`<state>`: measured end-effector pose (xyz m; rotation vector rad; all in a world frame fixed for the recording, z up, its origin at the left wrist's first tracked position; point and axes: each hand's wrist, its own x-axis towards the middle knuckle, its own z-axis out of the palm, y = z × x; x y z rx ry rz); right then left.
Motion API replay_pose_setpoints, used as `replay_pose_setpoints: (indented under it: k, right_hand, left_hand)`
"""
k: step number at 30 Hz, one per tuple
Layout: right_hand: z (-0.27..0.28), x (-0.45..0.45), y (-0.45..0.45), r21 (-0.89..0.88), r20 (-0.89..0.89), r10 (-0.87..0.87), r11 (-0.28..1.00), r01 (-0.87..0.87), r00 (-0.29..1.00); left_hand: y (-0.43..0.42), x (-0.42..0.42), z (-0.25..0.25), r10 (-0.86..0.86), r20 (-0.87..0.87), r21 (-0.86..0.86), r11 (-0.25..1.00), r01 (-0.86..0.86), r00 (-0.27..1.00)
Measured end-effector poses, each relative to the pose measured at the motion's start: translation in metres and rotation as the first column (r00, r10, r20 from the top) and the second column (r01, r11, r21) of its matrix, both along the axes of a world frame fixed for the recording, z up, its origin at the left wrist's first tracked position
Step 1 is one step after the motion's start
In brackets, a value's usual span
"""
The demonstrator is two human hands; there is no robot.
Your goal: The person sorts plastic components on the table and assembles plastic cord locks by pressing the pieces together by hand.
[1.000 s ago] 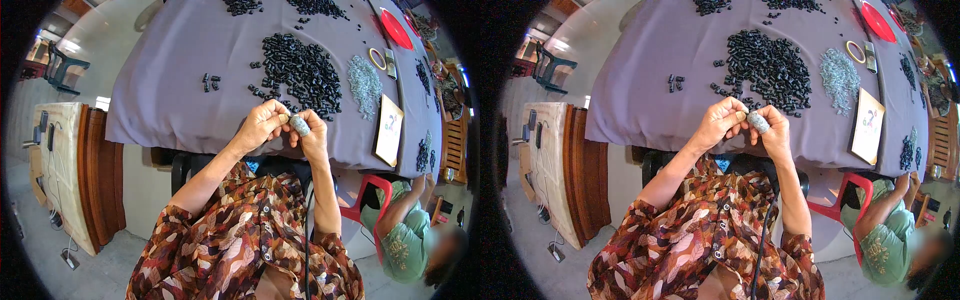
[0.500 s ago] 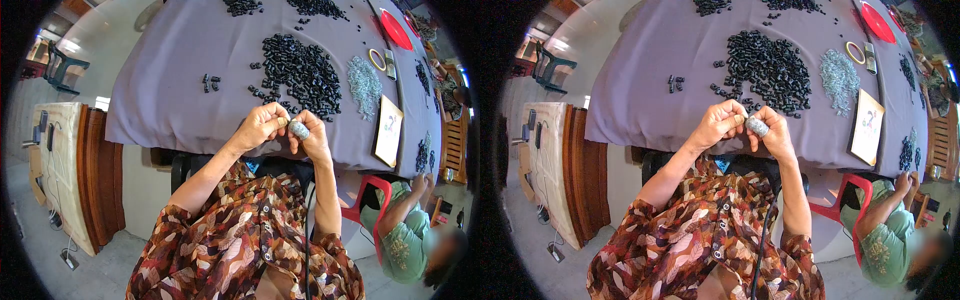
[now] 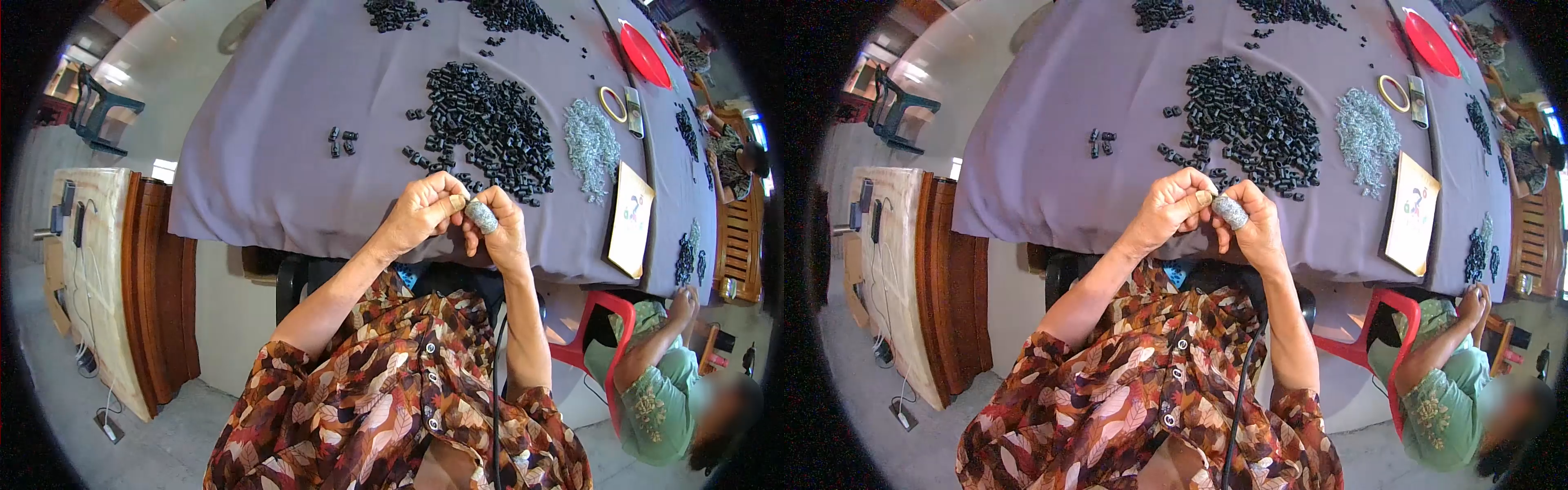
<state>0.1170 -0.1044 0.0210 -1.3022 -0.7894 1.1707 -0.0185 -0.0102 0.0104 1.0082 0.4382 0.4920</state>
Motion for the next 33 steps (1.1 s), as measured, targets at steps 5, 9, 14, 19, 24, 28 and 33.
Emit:
replay_pose_setpoints:
  k: [5, 9, 14, 19, 24, 28, 33]
  right_hand:
    - [0.000, -0.001, 0.001, 0.020, -0.011, -0.005, 1.000, 0.005, 1.000]
    - [-0.001, -0.001, 0.001, 0.029, 0.038, 0.013, 0.999, -0.014, 0.999]
    - [0.001, 0.007, -0.003, 0.002, 0.030, 0.109, 0.994, -0.109, 0.994]
    - [0.011, 0.014, -0.006, -0.119, 0.023, 0.188, 0.976, -0.184, 0.982]
    - [0.012, 0.015, -0.004, -0.127, 0.034, 0.205, 0.972, -0.200, 0.978]
    - [0.010, 0.014, -0.003, -0.073, 0.021, 0.186, 0.980, -0.184, 0.982]
    - [-0.001, 0.003, -0.003, 0.007, 0.077, 0.019, 1.000, -0.020, 0.997]
  left_hand:
    - [0.001, 0.002, 0.001, -0.005, -0.019, 0.004, 1.000, 0.005, 1.000]
    - [0.002, 0.002, -0.003, -0.014, -0.010, 0.006, 1.000, 0.014, 1.000]
    - [0.006, -0.001, -0.001, -0.108, -0.035, 0.020, 0.994, 0.109, 0.994]
    - [0.006, -0.001, 0.005, -0.153, -0.074, 0.101, 0.982, 0.160, 0.985]
    - [0.005, 0.000, -0.001, -0.137, -0.060, 0.131, 0.981, 0.144, 0.989]
    - [0.003, 0.002, -0.003, -0.130, -0.018, 0.105, 0.986, 0.131, 0.991]
    - [0.003, 0.002, -0.002, -0.076, -0.016, 0.031, 0.997, 0.077, 0.997]
